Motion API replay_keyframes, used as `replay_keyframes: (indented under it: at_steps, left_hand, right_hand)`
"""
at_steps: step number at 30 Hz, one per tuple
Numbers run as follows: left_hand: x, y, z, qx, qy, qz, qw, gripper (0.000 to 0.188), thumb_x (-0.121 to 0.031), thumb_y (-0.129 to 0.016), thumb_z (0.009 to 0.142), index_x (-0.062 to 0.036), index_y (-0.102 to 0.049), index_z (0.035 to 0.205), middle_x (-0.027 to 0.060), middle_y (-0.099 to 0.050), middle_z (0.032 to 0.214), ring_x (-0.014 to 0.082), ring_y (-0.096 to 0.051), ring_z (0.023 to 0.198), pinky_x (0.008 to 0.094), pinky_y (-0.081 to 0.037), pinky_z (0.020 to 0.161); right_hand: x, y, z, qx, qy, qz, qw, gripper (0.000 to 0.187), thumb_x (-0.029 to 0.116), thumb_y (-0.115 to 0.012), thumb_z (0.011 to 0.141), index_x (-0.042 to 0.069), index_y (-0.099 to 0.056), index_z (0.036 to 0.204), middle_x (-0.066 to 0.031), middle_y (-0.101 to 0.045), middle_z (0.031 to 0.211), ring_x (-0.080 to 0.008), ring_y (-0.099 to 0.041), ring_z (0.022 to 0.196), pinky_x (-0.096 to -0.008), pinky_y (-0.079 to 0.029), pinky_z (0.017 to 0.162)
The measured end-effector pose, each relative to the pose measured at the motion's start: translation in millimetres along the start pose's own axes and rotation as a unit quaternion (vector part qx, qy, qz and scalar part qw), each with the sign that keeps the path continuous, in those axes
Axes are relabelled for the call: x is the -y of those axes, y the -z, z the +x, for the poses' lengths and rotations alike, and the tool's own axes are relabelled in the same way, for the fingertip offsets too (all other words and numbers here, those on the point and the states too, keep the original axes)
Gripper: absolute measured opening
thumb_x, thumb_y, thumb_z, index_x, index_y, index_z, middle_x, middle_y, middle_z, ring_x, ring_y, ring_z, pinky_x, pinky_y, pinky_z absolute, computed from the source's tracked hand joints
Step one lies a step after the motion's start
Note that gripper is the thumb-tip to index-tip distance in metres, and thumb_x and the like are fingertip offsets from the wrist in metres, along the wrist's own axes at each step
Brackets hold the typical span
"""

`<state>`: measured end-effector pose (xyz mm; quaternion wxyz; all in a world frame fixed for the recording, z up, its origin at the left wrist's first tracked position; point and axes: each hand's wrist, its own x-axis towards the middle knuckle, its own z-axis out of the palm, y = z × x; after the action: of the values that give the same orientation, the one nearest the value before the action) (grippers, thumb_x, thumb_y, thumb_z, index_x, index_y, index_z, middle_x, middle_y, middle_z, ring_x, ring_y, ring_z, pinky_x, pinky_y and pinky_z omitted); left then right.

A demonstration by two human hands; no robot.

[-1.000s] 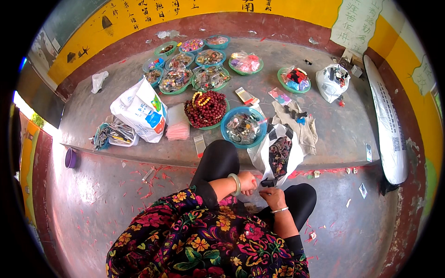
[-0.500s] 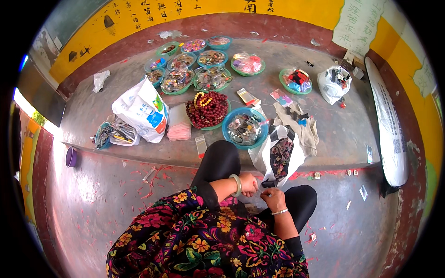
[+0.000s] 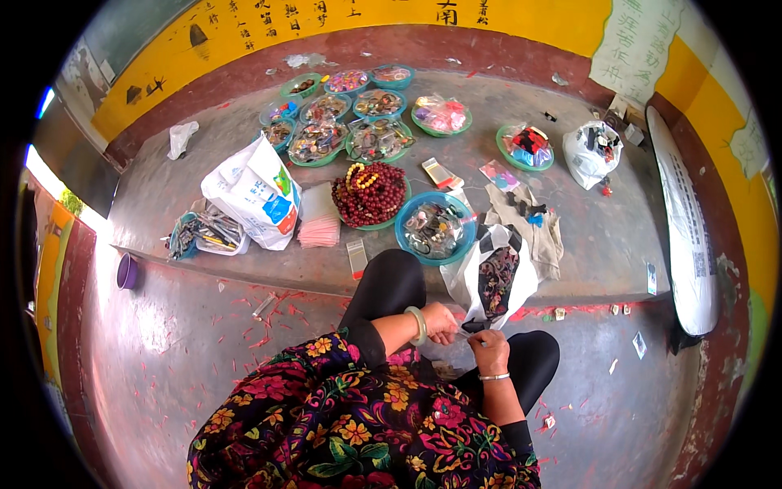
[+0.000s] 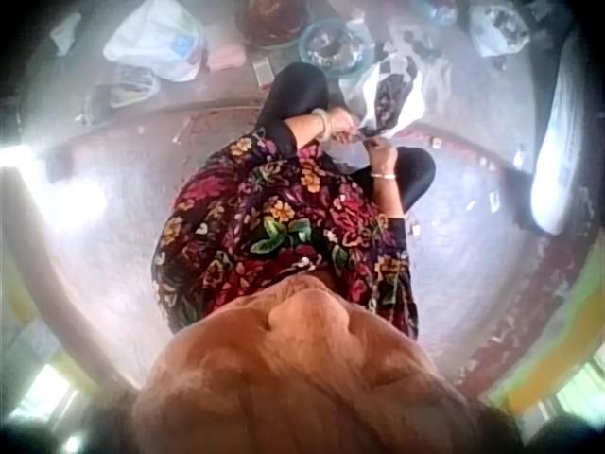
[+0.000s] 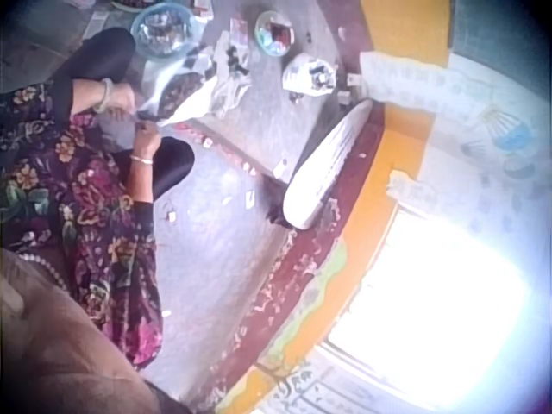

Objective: The person sits on the floor and packs small jewelry items into clear plastic bags. They pick up items from a white bag, place them into the plastic bags, and seal them. The person also handles a red beaded necklace and places it into a bag.

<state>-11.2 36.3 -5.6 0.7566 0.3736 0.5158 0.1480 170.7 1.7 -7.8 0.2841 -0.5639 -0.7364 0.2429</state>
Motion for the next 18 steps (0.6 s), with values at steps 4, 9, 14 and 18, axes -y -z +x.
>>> replay_keyframes:
  at_steps: [4,9,14,18]
  left_hand:
    - [6.6,9.2,19.5,0.031,0.031,0.078,0.996,0.009,-0.008,-0.050,0.075,-0.0020,-0.055,0.077,0.0126,-0.058,0.065,0.0190,-0.055,0.049,0.0280,-0.040,0.037]
    - [2.7,5.2,15.3,-0.007,0.029,0.219,0.975,0.019,-0.010,-0.047,0.074,-0.0077,-0.060,0.088,0.0177,-0.061,0.076,0.0242,-0.062,0.063,0.0335,-0.046,0.043]
    - [-22.2,-6.2,-11.3,-0.040,0.013,0.360,0.932,0.017,-0.011,-0.054,0.072,-0.0054,-0.060,0.087,0.0165,-0.060,0.077,0.0224,-0.060,0.067,0.0327,-0.048,0.052]
    - [8.2,-13.2,-1.4,-0.209,-0.218,0.417,0.857,0.014,-0.011,-0.055,0.073,0.0001,-0.063,0.069,0.0122,-0.059,0.056,0.0195,-0.058,0.046,0.0305,-0.046,0.043]
  right_hand:
    - [6.6,-1.2,0.1,0.017,0.019,0.029,0.999,0.009,0.010,-0.069,0.057,0.007,-0.062,0.061,-0.0072,-0.058,0.061,-0.0230,-0.056,0.063,-0.0306,-0.043,0.059]
    - [16.2,4.5,1.8,-0.009,0.057,0.001,0.998,0.018,0.009,-0.068,0.057,0.009,-0.062,0.075,-0.0073,-0.059,0.073,-0.0251,-0.055,0.069,-0.0317,-0.043,0.061]
    - [58.4,13.9,-0.4,-0.030,0.262,-0.090,0.960,0.027,0.006,-0.060,0.063,0.006,-0.056,0.090,-0.0079,-0.056,0.074,-0.0251,-0.054,0.067,-0.0345,-0.041,0.063]
    - [60.9,9.4,-4.2,0.024,0.186,-0.087,0.978,0.026,0.006,-0.058,0.064,0.005,-0.054,0.090,-0.0070,-0.055,0.064,-0.0247,-0.054,0.061,-0.0352,-0.040,0.061]
